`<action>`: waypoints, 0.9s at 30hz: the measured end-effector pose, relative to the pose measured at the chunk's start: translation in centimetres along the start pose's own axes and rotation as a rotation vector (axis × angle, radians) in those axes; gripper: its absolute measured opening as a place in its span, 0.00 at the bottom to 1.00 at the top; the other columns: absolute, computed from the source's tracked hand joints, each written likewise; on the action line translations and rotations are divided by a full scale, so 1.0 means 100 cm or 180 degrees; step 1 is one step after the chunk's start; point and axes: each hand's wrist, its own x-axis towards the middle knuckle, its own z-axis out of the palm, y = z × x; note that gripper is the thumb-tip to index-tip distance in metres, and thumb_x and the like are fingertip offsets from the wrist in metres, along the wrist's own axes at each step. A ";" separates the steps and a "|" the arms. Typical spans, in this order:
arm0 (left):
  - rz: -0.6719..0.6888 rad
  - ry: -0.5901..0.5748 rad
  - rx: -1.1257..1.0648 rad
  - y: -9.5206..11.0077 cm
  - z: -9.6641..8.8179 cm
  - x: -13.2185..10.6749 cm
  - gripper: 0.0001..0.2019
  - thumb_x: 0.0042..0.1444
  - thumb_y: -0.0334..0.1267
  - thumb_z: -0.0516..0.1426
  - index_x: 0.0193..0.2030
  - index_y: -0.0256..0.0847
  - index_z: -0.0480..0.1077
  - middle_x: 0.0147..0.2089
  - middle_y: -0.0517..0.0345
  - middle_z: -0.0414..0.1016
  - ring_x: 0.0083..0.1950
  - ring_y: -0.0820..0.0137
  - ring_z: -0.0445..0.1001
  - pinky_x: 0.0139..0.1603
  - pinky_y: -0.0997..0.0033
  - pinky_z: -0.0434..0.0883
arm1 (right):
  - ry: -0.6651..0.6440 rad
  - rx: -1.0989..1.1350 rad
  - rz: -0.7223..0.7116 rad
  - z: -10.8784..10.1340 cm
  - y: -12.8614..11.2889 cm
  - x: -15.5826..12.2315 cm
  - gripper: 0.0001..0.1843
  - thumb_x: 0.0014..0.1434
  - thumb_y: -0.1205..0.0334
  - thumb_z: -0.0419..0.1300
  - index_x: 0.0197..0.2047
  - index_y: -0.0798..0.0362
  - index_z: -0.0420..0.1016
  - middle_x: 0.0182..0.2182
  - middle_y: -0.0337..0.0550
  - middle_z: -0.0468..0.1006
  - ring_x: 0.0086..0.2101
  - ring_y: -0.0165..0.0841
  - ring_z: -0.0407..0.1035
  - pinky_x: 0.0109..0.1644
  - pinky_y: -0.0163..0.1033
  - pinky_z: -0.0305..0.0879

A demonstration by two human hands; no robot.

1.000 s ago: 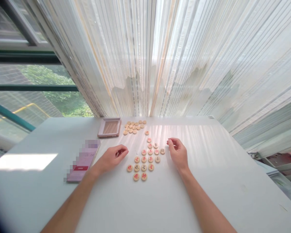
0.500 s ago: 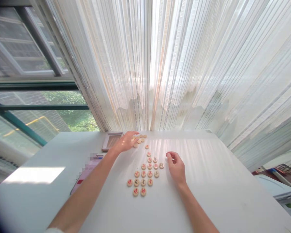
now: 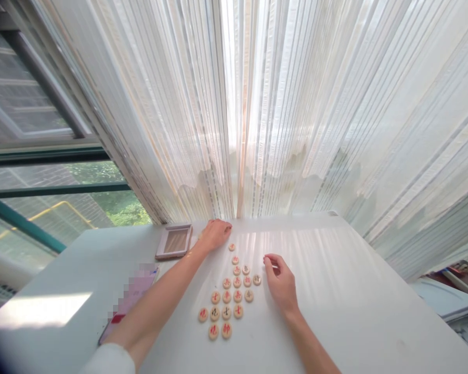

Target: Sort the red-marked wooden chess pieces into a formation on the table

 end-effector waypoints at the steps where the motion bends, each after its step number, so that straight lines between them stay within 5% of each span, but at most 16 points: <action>1: -0.0019 0.0022 0.0001 -0.001 0.002 0.000 0.14 0.61 0.29 0.51 0.34 0.40 0.78 0.35 0.47 0.81 0.46 0.56 0.76 0.54 0.58 0.63 | -0.0008 -0.0018 0.0009 0.000 -0.001 0.000 0.17 0.63 0.47 0.58 0.44 0.50 0.76 0.43 0.48 0.81 0.43 0.42 0.77 0.49 0.46 0.72; 9: -0.0016 0.0265 -0.0477 -0.008 0.006 -0.011 0.11 0.59 0.30 0.54 0.41 0.38 0.78 0.41 0.45 0.82 0.49 0.55 0.75 0.61 0.52 0.59 | 0.0012 -0.0160 0.0053 0.001 -0.001 0.001 0.16 0.63 0.47 0.58 0.45 0.50 0.75 0.43 0.47 0.81 0.41 0.41 0.77 0.47 0.45 0.72; 15: -0.0123 0.0564 -0.1391 -0.010 -0.017 -0.015 0.11 0.61 0.37 0.57 0.48 0.40 0.76 0.48 0.46 0.79 0.57 0.54 0.72 0.66 0.49 0.57 | 0.0018 -0.0145 0.0040 0.000 -0.002 0.000 0.17 0.62 0.47 0.58 0.44 0.51 0.76 0.43 0.48 0.81 0.41 0.41 0.77 0.46 0.45 0.73; 18: -0.0222 0.0590 -0.2046 -0.005 -0.029 -0.029 0.16 0.63 0.45 0.56 0.54 0.41 0.72 0.50 0.48 0.78 0.53 0.59 0.75 0.60 0.55 0.66 | 0.0041 -0.0132 -0.0051 0.000 -0.005 -0.001 0.17 0.62 0.47 0.58 0.44 0.52 0.76 0.42 0.49 0.81 0.41 0.41 0.77 0.45 0.45 0.74; 23: -0.0291 0.0086 -0.3208 0.018 -0.038 -0.088 0.21 0.71 0.47 0.46 0.65 0.42 0.63 0.47 0.48 0.76 0.43 0.68 0.79 0.43 0.68 0.75 | -0.0030 -0.0328 -0.0431 0.004 -0.017 -0.014 0.16 0.64 0.49 0.57 0.44 0.51 0.76 0.45 0.48 0.80 0.41 0.40 0.76 0.37 0.40 0.74; 27: -0.0876 -0.0628 -0.5889 0.032 -0.041 -0.137 0.15 0.66 0.42 0.57 0.57 0.45 0.71 0.47 0.53 0.73 0.42 0.74 0.75 0.44 0.74 0.72 | -0.0293 -0.0431 -0.0731 0.010 -0.028 -0.030 0.15 0.65 0.49 0.57 0.45 0.50 0.76 0.43 0.48 0.80 0.38 0.39 0.75 0.27 0.36 0.70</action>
